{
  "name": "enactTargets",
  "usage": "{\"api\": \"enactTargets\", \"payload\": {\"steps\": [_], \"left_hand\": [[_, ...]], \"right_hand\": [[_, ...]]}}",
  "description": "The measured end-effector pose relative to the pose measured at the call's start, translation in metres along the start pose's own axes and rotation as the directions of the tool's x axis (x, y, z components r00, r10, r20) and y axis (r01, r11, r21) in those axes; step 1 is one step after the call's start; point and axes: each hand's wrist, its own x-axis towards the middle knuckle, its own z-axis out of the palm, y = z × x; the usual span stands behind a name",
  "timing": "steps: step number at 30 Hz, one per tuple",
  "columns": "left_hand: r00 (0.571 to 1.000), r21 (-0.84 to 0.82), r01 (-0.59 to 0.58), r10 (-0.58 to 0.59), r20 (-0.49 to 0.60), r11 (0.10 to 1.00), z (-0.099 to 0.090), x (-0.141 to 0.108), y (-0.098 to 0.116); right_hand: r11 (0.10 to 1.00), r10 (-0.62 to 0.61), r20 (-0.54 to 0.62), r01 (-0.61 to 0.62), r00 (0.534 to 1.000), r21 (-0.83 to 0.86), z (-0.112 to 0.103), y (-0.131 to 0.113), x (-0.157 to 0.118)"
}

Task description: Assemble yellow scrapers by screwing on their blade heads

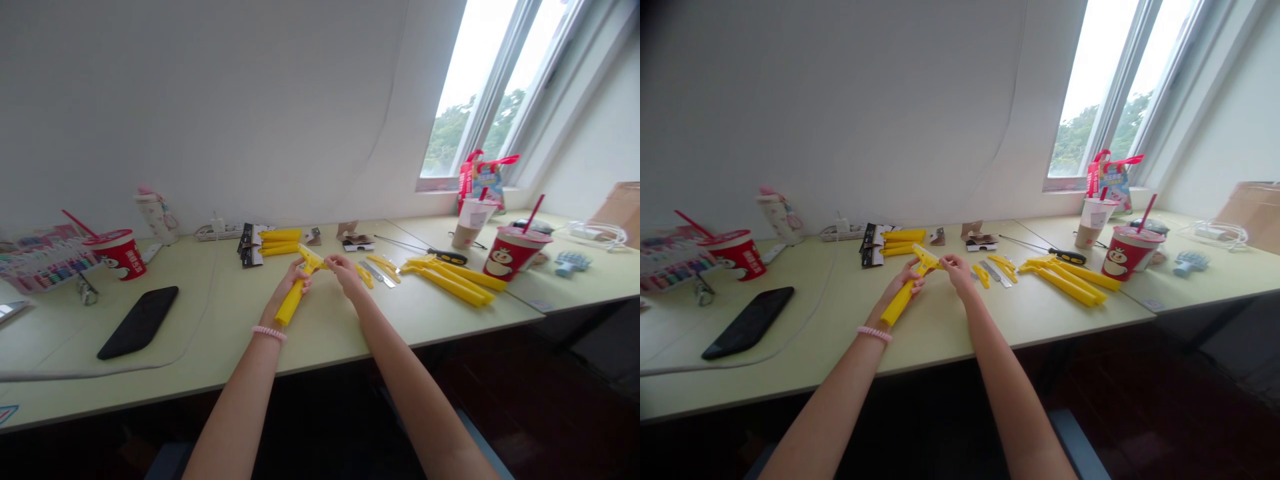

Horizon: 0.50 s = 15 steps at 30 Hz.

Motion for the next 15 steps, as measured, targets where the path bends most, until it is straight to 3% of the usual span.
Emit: {"api": "enactTargets", "payload": {"steps": [7,15], "left_hand": [[1.000,0.019,0.011,-0.011,0.001,1.000,-0.0013,-0.0001,-0.0004],[0.998,-0.050,0.033,-0.030,0.063,0.998,-0.0066,0.0017,-0.0024]], "right_hand": [[0.999,-0.036,0.015,0.036,0.999,-0.029,0.0012,-0.0006,-0.0030],[0.991,-0.012,0.097,0.000,0.995,0.131,-0.0006,-0.0029,-0.0063]]}}
